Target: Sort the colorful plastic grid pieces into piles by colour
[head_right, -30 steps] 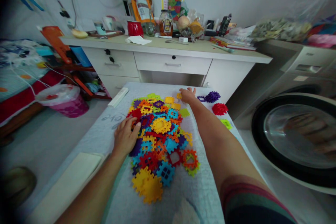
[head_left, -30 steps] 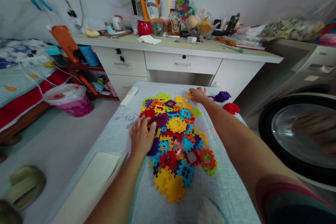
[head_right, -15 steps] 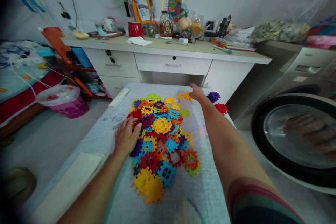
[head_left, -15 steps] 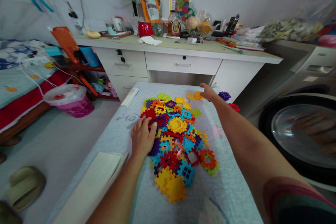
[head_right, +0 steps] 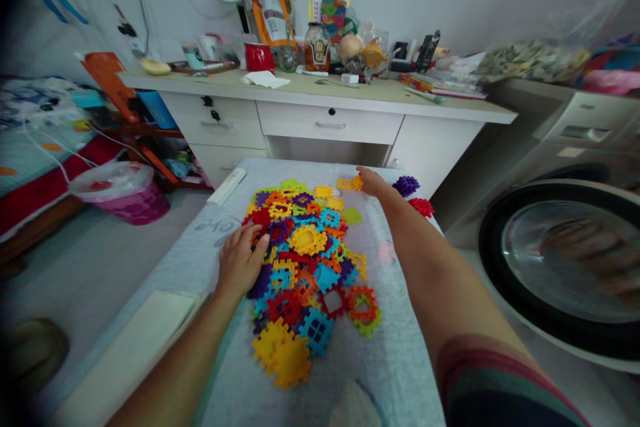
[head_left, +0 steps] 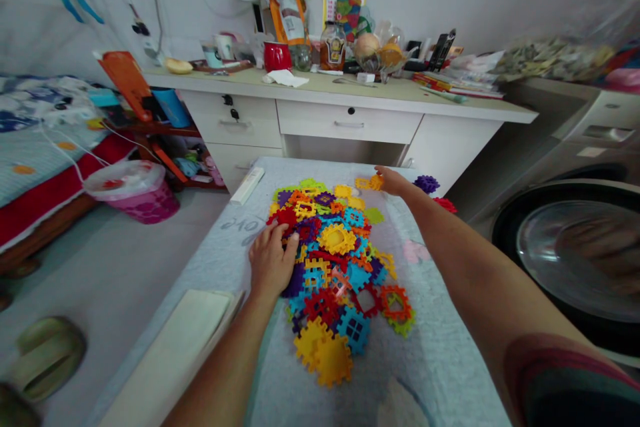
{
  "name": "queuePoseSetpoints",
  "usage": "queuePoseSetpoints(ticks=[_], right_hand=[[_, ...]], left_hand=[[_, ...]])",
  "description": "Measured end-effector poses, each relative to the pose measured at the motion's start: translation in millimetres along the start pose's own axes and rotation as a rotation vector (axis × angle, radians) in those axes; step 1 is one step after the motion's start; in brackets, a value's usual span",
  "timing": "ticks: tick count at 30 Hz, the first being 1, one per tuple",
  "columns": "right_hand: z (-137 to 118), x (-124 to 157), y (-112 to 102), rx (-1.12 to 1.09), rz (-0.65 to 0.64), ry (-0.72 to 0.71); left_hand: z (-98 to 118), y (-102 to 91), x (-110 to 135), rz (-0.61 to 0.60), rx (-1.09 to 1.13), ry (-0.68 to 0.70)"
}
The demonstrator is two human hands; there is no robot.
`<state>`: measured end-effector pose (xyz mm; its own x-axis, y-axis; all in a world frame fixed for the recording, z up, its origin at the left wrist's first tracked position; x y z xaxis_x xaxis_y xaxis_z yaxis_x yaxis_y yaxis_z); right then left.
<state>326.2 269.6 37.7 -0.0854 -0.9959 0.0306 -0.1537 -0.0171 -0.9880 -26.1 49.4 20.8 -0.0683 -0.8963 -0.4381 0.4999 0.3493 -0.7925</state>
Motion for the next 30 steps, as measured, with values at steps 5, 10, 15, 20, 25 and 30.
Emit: queuePoseSetpoints(ticks=[5, 10, 15, 20, 25, 30], right_hand=[[-5, 4, -1, 0.013, -0.004, -0.003], [-10, 9, -6, 0.045, 0.042, -0.011], [-35, 30, -28, 0.021, 0.21, -0.025], [-84, 72, -1, -0.023, -0.099, -0.248], [-86, 89, 10, 0.079, -0.103, -0.228], [-81, 89, 1, 0.078, -0.078, -0.236]], left_hand=[[1, -1.2, 0, 0.007, -0.004, 0.009], [2, -2.0, 0, 0.005, 0.001, 0.001], [2, -2.1, 0, -0.001, 0.0, -0.009], [2, -2.5, 1, 0.002, 0.01, -0.01], [2, -2.4, 1, -0.002, 0.0, -0.01], [2, -1.5, 0, 0.0, -0.009, 0.003]])
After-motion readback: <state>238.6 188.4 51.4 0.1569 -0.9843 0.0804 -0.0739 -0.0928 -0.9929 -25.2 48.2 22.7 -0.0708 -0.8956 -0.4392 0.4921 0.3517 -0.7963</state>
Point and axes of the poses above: each hand's wrist, its own x-axis away from the middle knuckle, its own y-axis out of the palm, z = x × y, the point moved 9 cm from there along -x, towards the middle knuckle, and after that the axes turned 15 degrees about y, right-handed, at the moved point
